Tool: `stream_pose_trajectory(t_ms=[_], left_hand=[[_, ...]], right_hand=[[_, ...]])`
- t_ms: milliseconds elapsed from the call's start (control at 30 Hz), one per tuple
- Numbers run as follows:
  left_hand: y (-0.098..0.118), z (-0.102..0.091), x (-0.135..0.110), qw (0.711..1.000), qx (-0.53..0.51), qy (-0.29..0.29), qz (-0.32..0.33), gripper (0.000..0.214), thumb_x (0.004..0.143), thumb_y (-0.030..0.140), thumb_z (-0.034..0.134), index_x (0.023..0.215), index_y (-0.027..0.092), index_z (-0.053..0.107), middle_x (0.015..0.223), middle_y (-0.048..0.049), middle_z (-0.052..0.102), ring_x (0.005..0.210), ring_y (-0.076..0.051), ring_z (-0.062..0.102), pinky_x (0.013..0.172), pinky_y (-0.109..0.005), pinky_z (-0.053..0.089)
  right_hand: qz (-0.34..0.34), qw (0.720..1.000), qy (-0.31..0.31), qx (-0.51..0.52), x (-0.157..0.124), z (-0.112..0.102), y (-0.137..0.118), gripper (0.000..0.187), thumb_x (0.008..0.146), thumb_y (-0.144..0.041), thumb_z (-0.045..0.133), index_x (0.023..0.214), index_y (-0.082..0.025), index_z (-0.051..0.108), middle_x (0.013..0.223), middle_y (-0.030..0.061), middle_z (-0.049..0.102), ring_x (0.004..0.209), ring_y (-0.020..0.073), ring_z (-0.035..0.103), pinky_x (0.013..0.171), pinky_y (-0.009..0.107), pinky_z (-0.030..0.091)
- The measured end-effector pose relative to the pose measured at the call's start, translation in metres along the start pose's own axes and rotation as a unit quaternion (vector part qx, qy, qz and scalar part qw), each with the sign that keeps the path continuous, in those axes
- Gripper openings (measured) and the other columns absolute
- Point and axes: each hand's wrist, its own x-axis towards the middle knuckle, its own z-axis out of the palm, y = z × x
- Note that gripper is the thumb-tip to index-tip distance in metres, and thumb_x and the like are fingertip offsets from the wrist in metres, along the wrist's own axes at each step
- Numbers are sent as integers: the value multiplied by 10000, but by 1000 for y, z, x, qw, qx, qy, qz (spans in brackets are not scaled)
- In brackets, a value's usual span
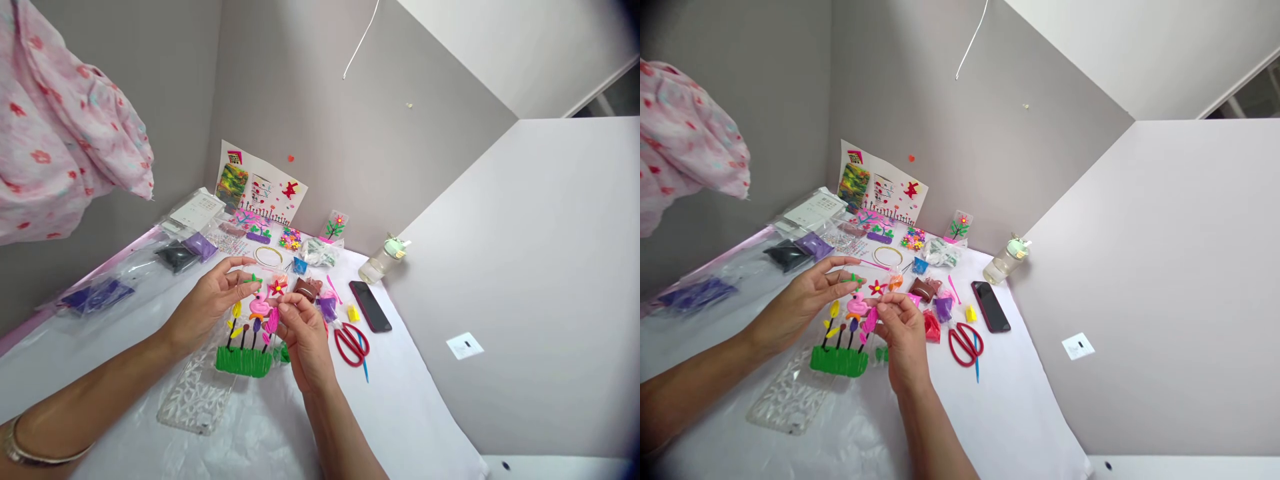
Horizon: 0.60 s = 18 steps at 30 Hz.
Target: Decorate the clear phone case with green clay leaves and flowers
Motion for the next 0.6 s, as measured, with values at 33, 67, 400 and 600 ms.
stream_pose_trajectory(t_ms=[33, 67, 400, 600], left_hand=[[-1, 0, 0, 1000, -3, 4, -3, 661, 688, 468, 922, 1206, 233, 585, 904, 2, 760, 816, -233, 754, 731, -345, 586], [-2, 0, 0, 1000, -6, 8, -4, 666, 680, 469, 928, 1200, 233, 587, 899, 5, 760, 818, -234, 755, 733, -345, 587], [-9, -6, 3, 999, -47, -23, -15, 453, 800, 658, 827, 958, 238, 768, 1110, -59, 786, 1048, -258, 722, 914, -375, 599], [-19, -7, 2, 992, -92, -67, -55, 342, 837, 521, 853, 968, 206, 822, 1055, -78, 799, 970, -220, 734, 825, -286, 642]], right_hand=[[1, 1000, -1, 0, 0, 0, 0, 322, 701, -396, 950, 859, -222, 729, 872, 23, 809, 788, 169, 741, 708, 260, 583], [2, 1000, -1, -1, 0, 1, 0, 324, 699, -397, 952, 856, -222, 729, 872, 22, 809, 778, 165, 738, 707, 258, 583], [16, 998, 15, 55, 3, -4, -3, 344, 649, -337, 992, 847, -206, 743, 890, 12, 798, 759, 128, 706, 696, 218, 575], [6, 998, 21, 59, 9, -10, -3, 328, 661, -342, 984, 838, -207, 744, 853, -9, 773, 710, 108, 675, 664, 201, 573]])
